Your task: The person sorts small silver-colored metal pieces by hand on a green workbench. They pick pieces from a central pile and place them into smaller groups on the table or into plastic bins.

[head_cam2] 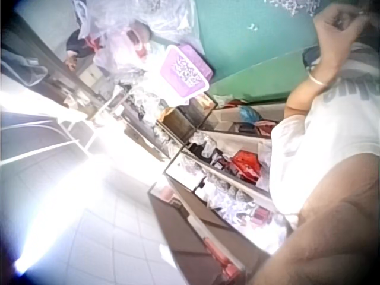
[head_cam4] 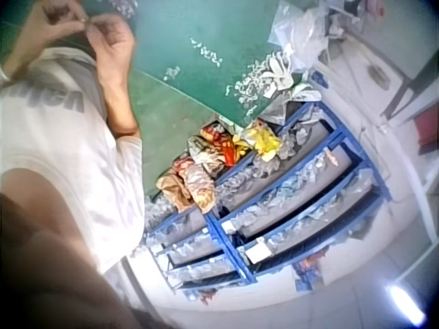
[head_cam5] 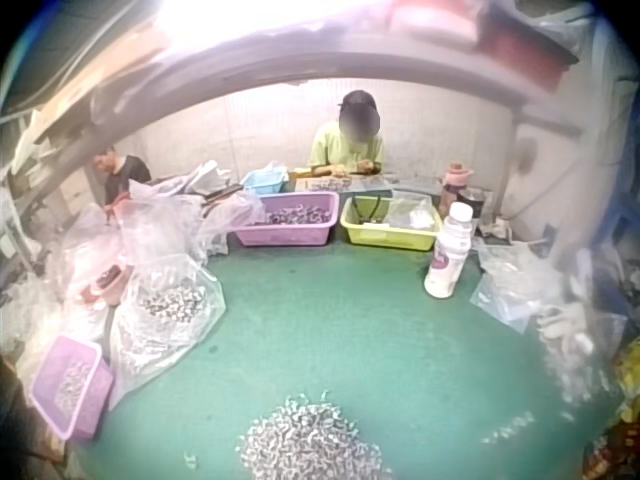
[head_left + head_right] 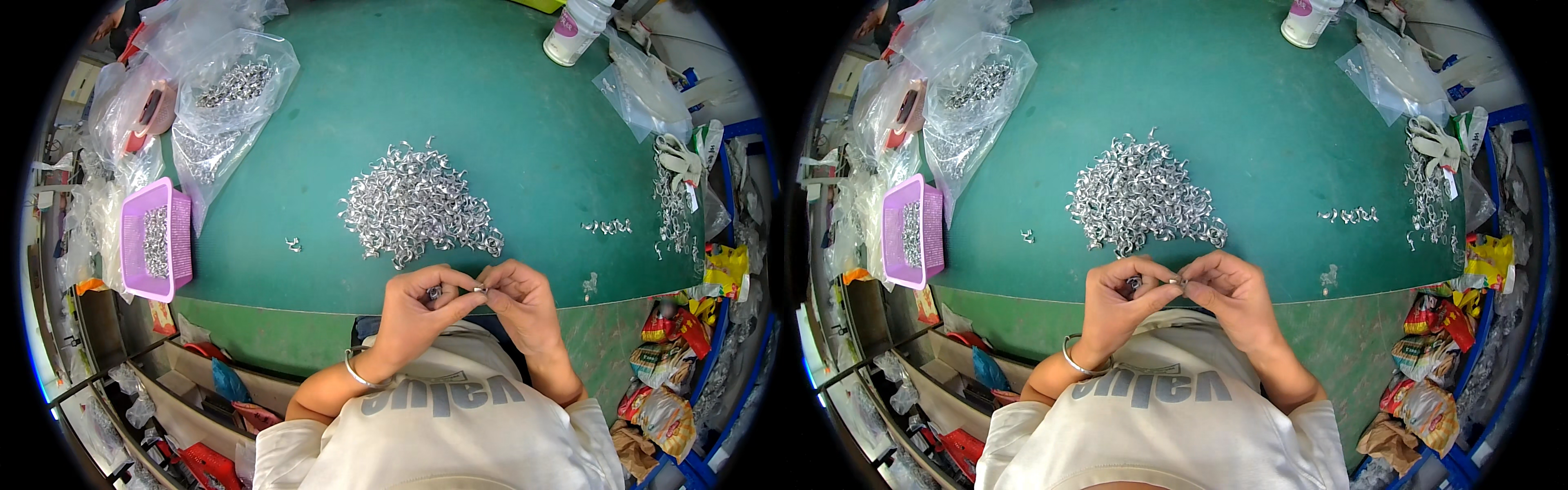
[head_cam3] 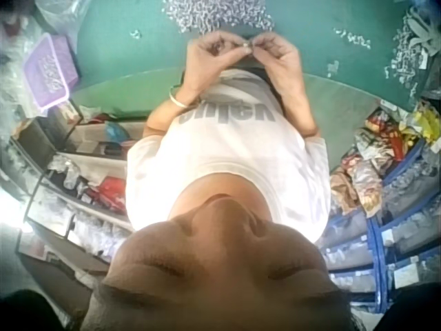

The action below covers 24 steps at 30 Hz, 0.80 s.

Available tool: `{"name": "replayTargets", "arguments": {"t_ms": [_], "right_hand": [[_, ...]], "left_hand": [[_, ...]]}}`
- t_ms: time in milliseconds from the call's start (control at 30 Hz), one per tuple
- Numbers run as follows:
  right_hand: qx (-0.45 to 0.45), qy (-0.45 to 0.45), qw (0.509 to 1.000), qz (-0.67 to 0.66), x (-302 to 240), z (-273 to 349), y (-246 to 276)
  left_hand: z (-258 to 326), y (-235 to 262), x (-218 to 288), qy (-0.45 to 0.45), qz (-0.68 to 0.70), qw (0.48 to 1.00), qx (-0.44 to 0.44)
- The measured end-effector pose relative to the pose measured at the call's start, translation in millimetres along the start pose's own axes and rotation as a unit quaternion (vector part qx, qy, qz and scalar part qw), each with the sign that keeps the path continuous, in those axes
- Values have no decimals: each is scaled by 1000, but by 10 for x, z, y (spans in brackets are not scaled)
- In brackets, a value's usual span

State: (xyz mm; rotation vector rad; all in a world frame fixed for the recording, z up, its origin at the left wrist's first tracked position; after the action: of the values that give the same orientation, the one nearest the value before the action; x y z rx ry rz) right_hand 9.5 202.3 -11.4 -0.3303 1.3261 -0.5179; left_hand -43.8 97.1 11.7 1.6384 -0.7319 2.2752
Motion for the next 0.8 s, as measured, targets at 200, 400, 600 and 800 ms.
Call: {"name": "replayTargets", "arguments": {"t_ms": [200, 400, 600, 800], "right_hand": [[-12, -46, 996, -76, 70, 4, -50], [-18, -55, 993, -98, 76, -1, -94], [-18, -50, 993, -103, 75, 16, -95], [-10, 11, 1000, -22, -73, 38, -115]], "left_hand": [[-6, -10, 1, -7, 4, 1000, 2], [-9, -16, -16, -4, 41, 999, -7], [2, -14, -7, 14, 42, 999, -12], [20, -14, -37, 20, 54, 998, -31]]}}
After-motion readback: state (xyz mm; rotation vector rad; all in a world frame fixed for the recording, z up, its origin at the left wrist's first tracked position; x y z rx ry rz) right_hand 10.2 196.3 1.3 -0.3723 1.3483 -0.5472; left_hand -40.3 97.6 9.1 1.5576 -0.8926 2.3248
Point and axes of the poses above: each hand's wrist, its own z-axis away from the middle knuckle, its own y-axis out of the back of the hand, x = y × z, the point moved 9 cm from there along -z, towards the middle knuckle, and after that the axes turned 5 degrees about z, right-handed, at the moved point
